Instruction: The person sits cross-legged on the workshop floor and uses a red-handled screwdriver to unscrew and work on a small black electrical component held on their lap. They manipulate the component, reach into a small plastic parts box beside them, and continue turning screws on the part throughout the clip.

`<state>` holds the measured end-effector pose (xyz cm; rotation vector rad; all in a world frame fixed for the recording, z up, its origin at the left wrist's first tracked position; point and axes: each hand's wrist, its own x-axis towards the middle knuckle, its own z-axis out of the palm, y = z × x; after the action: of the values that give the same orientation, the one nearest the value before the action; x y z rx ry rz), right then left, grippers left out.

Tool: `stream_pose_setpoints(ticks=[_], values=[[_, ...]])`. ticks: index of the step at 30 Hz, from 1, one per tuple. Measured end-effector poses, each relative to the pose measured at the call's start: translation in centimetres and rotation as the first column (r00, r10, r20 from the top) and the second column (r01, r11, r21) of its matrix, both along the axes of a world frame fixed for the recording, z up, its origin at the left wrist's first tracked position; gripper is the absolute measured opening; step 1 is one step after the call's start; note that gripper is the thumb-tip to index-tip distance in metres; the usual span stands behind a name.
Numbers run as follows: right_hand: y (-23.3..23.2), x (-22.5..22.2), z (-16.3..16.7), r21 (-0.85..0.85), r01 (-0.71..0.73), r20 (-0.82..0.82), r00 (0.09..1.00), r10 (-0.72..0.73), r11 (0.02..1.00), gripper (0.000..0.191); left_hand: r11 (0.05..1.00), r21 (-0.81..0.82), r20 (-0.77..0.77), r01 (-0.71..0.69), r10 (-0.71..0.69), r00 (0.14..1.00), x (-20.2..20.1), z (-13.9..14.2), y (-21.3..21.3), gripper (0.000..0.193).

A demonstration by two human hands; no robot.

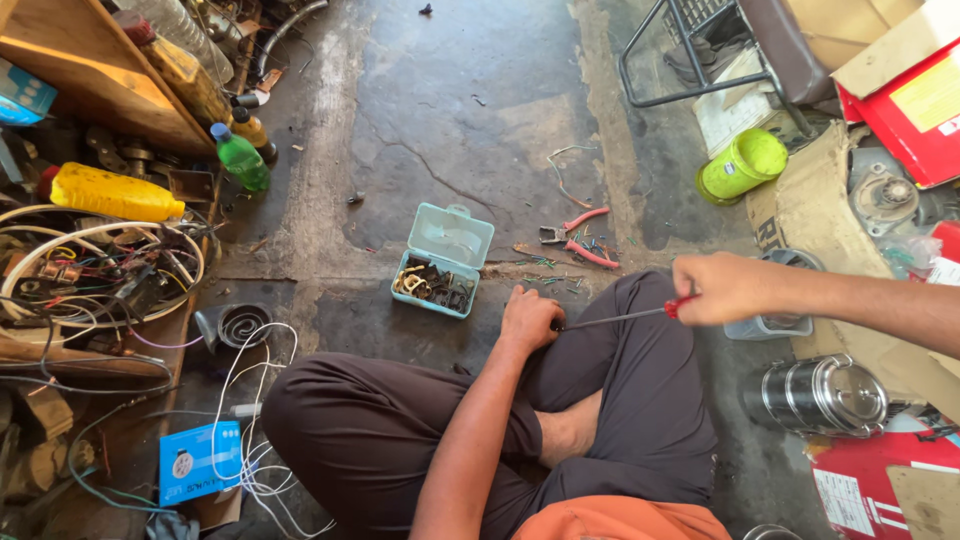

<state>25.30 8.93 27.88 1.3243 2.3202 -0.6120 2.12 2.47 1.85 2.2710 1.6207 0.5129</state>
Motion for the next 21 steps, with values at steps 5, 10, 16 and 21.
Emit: stream_pose_setpoints(ticks=[5, 10, 16, 21], values=[[-2.1, 0.2, 2.0, 0.185, -0.837, 0.288, 0.548, 0.786, 0.515, 0.049, 1.0, -0.007, -0.037, 0.001, -0.001, 0.999, 0.0, -0.3, -0.2, 0.014], [-2.1, -1.3, 3.3, 0.317, -0.945, 0.43, 0.214, 0.877, 0.075, 0.051, 0.999, -0.041, -0.05, 0.001, -0.003, 0.999, 0.0, -0.4, 0.2, 0.014], [-1.8, -2.5, 3.2, 0.484, -0.859, 0.478, 0.099, 0.873, -0.168, 0.044, 0.999, -0.038, -0.042, -0.024, 0.023, 0.999, 0.2, -0.7, -0.1, 0.016], [-2.6, -3.1, 3.0, 0.317, -0.853, 0.44, 0.519, 0.733, 0.414, 0.035, 1.0, -0.025, -0.027, -0.014, 0.014, 1.0, 0.1, -0.6, 0.2, 0.016]])
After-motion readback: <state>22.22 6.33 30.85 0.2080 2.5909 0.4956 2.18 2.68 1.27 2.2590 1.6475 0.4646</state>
